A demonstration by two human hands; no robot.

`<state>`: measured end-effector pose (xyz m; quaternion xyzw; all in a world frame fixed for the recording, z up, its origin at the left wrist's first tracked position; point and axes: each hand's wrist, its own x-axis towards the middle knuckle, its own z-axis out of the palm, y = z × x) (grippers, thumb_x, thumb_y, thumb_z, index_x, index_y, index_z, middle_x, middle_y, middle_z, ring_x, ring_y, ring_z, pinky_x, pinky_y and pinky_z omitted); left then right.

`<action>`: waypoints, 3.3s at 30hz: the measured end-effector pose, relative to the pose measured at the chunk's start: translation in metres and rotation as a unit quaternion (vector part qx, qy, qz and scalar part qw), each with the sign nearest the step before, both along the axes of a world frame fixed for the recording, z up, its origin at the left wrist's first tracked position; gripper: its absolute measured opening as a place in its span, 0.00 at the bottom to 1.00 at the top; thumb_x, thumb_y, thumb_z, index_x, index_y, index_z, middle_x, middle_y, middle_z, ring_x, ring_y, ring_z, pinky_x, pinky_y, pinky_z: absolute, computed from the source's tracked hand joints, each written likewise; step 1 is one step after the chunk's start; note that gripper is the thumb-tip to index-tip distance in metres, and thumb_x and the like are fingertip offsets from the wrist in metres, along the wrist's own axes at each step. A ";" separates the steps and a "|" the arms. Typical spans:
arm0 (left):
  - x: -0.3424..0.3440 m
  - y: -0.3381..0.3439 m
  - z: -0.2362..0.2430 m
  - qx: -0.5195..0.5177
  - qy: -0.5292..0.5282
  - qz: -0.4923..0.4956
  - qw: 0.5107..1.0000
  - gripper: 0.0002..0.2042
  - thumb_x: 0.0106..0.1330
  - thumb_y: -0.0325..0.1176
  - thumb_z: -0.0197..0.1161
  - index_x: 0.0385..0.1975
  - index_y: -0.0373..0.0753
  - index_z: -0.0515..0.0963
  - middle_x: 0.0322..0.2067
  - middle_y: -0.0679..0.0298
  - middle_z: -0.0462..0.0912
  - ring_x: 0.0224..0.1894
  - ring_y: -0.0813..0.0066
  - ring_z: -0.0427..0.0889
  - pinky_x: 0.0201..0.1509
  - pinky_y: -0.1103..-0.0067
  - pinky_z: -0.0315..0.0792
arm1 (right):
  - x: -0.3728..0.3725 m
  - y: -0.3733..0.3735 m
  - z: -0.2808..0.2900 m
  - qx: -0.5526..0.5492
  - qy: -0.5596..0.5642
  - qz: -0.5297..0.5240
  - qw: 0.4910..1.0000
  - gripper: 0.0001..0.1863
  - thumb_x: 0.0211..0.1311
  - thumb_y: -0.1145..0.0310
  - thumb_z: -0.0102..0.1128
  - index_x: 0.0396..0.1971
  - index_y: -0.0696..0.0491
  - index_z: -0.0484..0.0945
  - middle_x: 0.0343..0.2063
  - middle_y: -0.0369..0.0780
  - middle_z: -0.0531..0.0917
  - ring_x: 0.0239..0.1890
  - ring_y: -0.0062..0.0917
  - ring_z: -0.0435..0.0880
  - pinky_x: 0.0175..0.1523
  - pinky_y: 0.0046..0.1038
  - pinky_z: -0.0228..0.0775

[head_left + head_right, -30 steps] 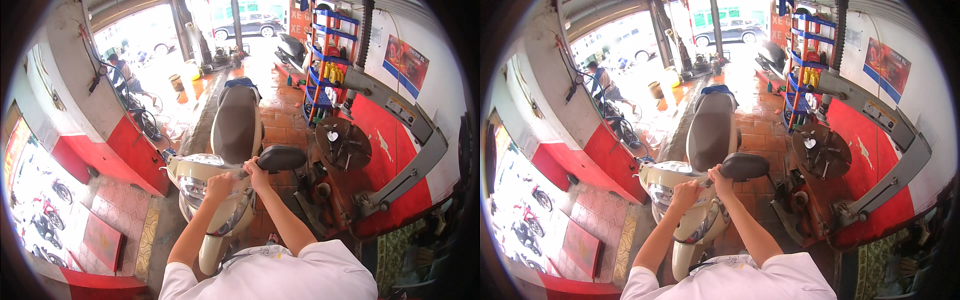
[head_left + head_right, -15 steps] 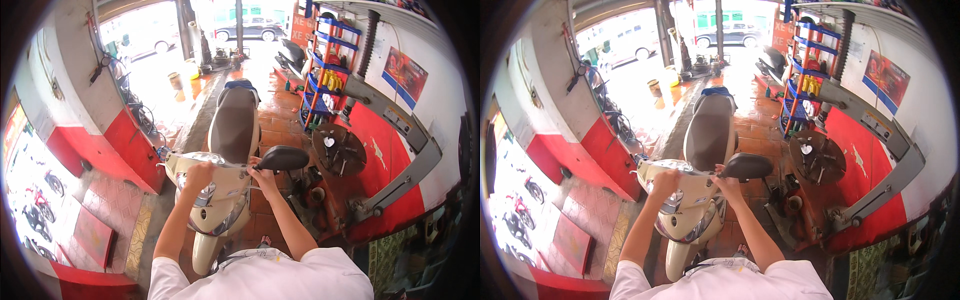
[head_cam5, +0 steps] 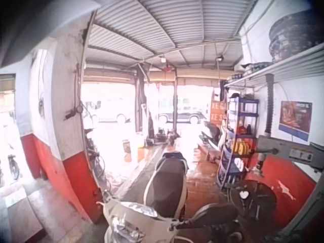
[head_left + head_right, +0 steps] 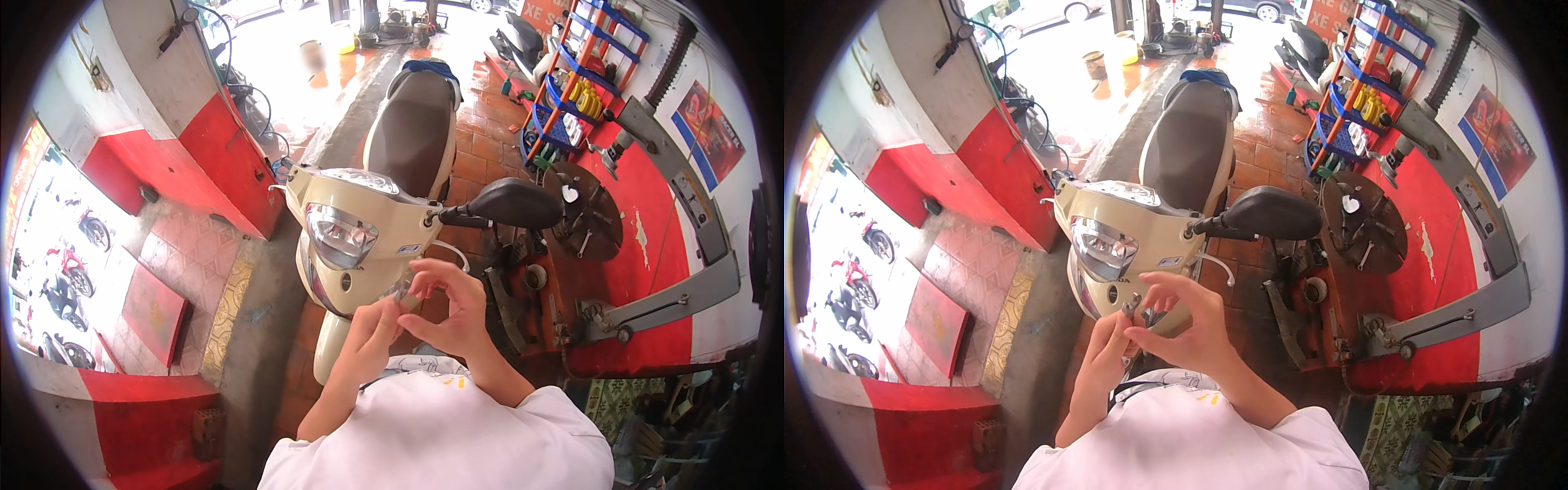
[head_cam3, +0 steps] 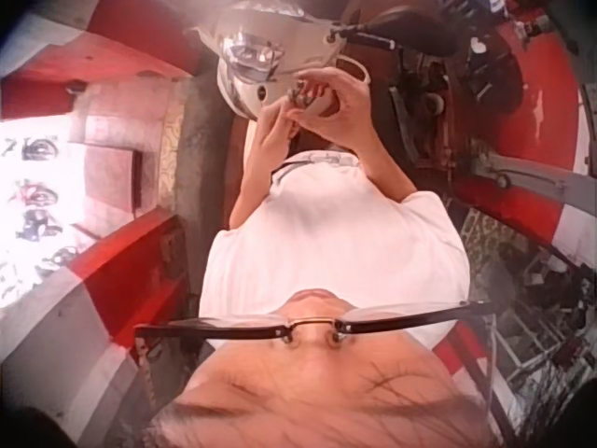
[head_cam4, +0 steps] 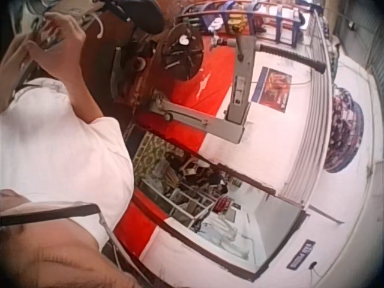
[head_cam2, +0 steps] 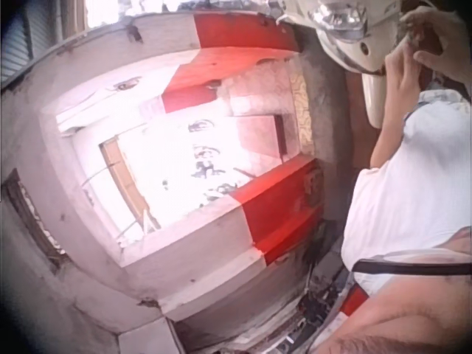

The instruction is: The person uses a wrench to tighten or adjust the side mirrors on the handlebars of a motorcycle, then moves the mirror by hand to set its position.

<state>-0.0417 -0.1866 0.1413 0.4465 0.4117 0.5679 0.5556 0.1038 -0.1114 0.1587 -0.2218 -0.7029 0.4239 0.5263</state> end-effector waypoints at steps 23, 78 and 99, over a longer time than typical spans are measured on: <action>-0.014 0.019 0.004 0.085 0.136 0.024 0.987 0.23 0.78 0.48 0.44 0.27 0.34 0.69 0.17 0.70 0.62 0.19 0.81 0.63 0.22 0.79 0.55 | -0.002 0.019 -0.005 -0.100 -0.024 0.060 0.993 0.11 0.58 0.72 0.65 0.41 0.57 0.87 0.28 0.36 0.86 0.27 0.13 0.79 0.32 0.16 0.68; 0.285 0.151 -0.053 0.095 0.335 -0.093 0.933 0.20 0.77 0.40 0.45 0.22 0.33 0.62 0.14 0.54 0.58 0.16 0.61 0.58 0.22 0.69 0.56 | 0.359 0.095 -0.066 -0.249 0.005 -0.140 0.958 0.06 0.62 0.70 0.69 0.35 0.57 0.86 0.29 0.30 0.79 0.31 0.11 0.75 0.33 0.16 0.68; 0.314 0.187 -0.110 -0.188 -0.076 -0.194 0.960 0.21 0.78 0.52 0.45 0.27 0.43 0.65 0.18 0.77 0.55 0.18 0.89 0.51 0.20 0.86 0.45 | 0.590 0.083 -0.283 -0.479 -0.499 -0.138 0.709 0.68 0.42 0.49 0.80 0.76 0.49 0.40 0.75 0.52 0.46 0.78 0.34 0.44 0.77 0.37 0.42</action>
